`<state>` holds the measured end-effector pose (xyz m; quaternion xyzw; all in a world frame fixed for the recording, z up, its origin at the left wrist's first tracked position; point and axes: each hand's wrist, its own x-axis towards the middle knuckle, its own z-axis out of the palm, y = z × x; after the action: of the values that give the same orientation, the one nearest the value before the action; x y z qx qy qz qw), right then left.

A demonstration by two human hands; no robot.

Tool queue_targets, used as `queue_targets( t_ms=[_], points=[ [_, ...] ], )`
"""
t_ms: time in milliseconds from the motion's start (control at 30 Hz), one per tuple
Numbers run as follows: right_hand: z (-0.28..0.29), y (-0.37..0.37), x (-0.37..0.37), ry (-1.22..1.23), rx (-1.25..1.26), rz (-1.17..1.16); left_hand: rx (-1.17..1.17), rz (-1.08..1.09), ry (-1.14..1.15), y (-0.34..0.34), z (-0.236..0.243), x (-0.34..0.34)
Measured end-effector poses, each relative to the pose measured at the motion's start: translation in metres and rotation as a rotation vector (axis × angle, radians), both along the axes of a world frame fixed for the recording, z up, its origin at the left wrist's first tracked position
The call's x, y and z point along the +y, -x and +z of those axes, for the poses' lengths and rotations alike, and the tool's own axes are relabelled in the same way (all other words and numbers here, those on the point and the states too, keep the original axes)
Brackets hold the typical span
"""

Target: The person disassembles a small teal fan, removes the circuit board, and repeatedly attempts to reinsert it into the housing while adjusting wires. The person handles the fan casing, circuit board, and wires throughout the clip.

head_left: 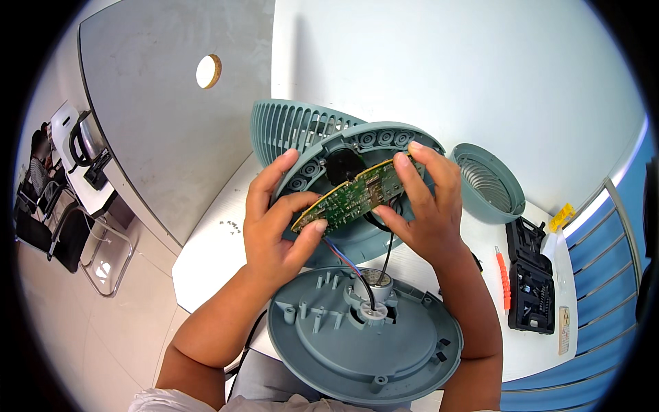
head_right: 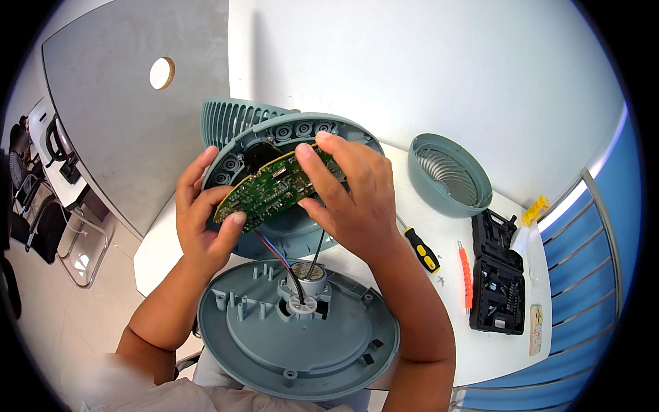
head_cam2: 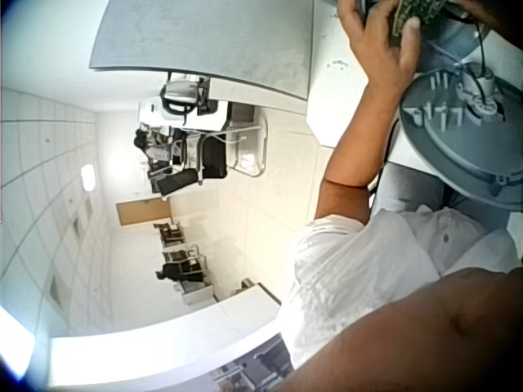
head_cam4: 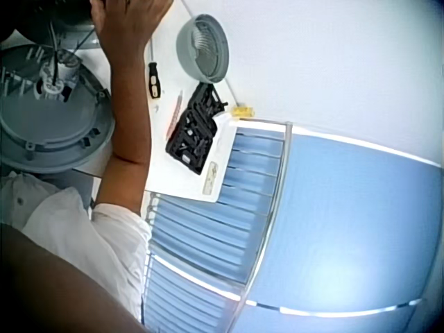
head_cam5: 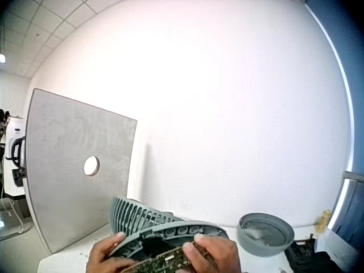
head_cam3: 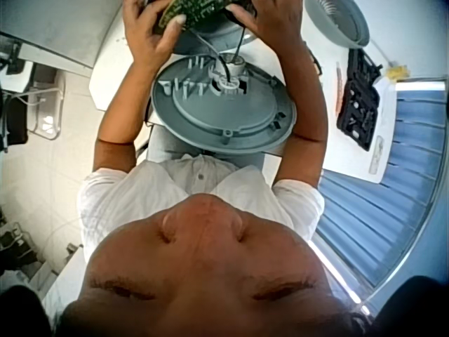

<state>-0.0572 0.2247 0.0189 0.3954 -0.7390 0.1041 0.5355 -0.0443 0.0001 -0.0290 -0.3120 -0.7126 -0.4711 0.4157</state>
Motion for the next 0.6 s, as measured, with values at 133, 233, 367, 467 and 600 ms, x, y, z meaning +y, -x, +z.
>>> queue_targets(
  t_ms=[133, 233, 367, 467, 600],
  points=[
    [-0.0004, -0.0002, -0.0016, 0.007, -0.003, -0.016, -0.025, -0.003, -0.014, -0.0013, 0.0008, 0.0011],
    [-0.0002, -0.0016, -0.0019, 0.003, -0.013, -0.037, 0.014, 0.037, 0.029, 0.0016, -0.001, -0.0008],
    [-0.0003, -0.0012, -0.002, 0.002, -0.018, -0.047, -0.027, 0.005, -0.013, -0.0009, 0.001, 0.0012],
    [-0.0004, -0.0014, -0.0024, 0.004, -0.022, -0.05, -0.02, 0.014, -0.003, -0.0006, 0.0012, 0.0009],
    [-0.0004, -0.0019, -0.0024, 0.008, -0.026, -0.051, -0.019, 0.013, -0.002, -0.001, 0.0019, 0.0017]
  ],
)
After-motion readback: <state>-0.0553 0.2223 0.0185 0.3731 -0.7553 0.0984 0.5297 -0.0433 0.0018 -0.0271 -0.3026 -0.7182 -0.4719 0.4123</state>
